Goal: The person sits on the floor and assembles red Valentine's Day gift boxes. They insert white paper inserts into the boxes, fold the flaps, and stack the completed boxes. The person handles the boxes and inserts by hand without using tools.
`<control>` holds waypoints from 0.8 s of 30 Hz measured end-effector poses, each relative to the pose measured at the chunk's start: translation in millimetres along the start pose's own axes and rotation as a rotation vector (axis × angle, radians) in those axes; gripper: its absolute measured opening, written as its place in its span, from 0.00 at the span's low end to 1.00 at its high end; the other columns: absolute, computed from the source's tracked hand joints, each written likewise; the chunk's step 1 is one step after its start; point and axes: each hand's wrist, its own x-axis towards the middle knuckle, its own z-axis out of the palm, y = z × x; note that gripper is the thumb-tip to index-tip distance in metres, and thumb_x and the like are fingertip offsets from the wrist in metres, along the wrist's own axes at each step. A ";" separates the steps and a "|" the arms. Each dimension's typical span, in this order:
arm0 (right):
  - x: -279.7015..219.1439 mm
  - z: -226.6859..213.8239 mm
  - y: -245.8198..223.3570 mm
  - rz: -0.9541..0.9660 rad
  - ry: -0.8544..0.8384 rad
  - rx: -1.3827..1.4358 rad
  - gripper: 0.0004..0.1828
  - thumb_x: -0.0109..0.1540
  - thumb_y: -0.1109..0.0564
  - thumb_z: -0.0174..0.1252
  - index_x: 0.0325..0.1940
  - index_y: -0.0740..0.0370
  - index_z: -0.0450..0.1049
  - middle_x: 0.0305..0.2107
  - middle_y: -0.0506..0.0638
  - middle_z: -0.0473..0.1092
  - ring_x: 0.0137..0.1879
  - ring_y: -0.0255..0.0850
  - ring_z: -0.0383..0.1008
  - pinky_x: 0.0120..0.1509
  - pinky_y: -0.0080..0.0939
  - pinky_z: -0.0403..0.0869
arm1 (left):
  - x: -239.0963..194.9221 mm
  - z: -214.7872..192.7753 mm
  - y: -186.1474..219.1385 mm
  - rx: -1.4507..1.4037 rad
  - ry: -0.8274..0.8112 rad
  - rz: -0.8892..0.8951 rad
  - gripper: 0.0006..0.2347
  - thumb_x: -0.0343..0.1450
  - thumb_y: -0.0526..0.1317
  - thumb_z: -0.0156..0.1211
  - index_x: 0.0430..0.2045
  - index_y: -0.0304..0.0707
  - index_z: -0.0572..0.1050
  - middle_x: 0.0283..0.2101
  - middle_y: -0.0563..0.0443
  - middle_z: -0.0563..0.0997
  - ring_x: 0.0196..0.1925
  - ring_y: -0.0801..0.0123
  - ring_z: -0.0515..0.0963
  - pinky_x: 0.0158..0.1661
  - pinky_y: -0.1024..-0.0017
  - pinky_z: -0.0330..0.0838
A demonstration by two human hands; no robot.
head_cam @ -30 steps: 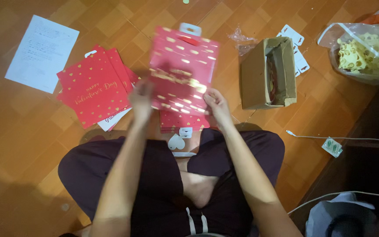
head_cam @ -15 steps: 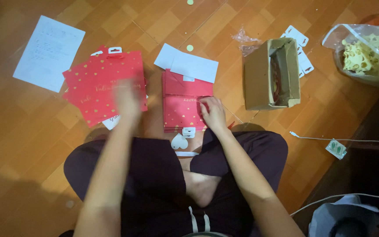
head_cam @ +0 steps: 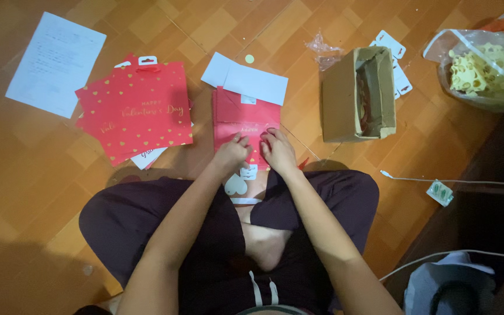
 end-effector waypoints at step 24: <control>-124.4 -107.4 -125.8 -0.274 0.052 0.661 0.08 0.66 0.59 0.56 0.45 0.62 0.78 0.42 0.57 0.76 0.53 0.54 0.76 0.61 0.50 0.74 | 0.4 7.7 -10.8 -0.157 0.050 0.075 0.18 0.55 0.37 0.72 0.36 0.32 0.76 0.46 0.40 0.78 0.59 0.44 0.74 0.55 0.56 0.71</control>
